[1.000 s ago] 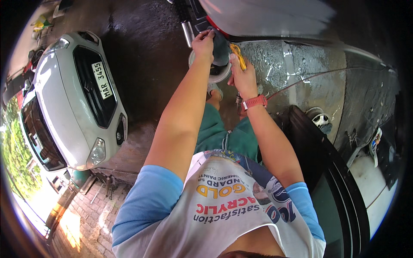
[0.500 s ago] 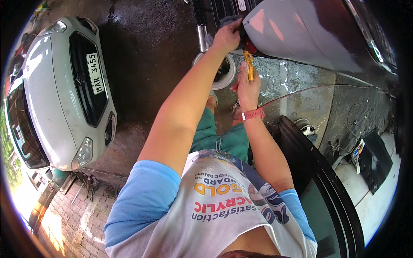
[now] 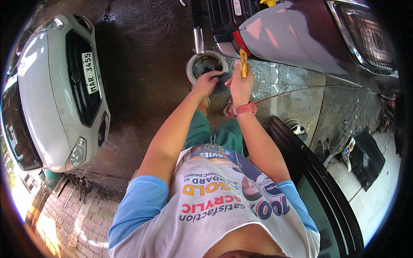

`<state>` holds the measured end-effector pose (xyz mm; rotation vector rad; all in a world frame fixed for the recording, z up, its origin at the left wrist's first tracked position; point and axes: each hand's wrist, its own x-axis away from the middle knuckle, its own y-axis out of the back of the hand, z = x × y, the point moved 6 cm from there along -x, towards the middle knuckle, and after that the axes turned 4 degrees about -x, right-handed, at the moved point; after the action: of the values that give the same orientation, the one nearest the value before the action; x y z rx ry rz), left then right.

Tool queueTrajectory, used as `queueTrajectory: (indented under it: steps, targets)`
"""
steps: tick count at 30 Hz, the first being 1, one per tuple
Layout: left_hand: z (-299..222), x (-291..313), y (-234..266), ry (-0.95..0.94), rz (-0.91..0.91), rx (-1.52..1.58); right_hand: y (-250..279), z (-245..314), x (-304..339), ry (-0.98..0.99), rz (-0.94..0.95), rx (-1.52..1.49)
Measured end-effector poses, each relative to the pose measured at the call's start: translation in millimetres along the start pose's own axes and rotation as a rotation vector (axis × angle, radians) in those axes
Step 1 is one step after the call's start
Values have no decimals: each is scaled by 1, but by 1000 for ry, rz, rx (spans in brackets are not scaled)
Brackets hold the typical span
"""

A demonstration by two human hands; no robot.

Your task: The person cleans the rear of a maroon SUV using a yellow spray nozzle and a dark cloth. They spray the bumper and tailgate, then wipe the surfaces repeatedly, moving around the rear of the vehicle.

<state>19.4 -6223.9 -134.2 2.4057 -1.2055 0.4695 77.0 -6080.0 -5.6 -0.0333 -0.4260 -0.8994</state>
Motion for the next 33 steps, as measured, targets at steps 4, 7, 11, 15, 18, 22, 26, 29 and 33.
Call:
queueTrajectory:
  steps: [4,7,11,15,18,22,26,29,33]
  targets:
    - [85,101,26,501,-279,444,11,-1,6,32,18,70]
    - [170,203,34,744,-453,786,40,-19,2,40,19,85]
    - [183,308,49,957,-602,598,86,-31,-3,-27,11,-6]
    - [178,365,32,938,-769,535,140,-37,-14,-53,37,-55]
    - [169,377,11,896,-881,510,177,-39,-27,-106,33,-146]
    - [168,387,-21,881,-887,444,215,-36,-49,-127,73,-203]
    - [125,364,-45,859,-792,228,239,-28,-71,-155,96,-240]
    - [143,370,-71,782,-768,210,245,-28,-84,-182,120,-223]
    - [148,386,-94,842,-730,50,249,-40,-96,-222,154,-149]
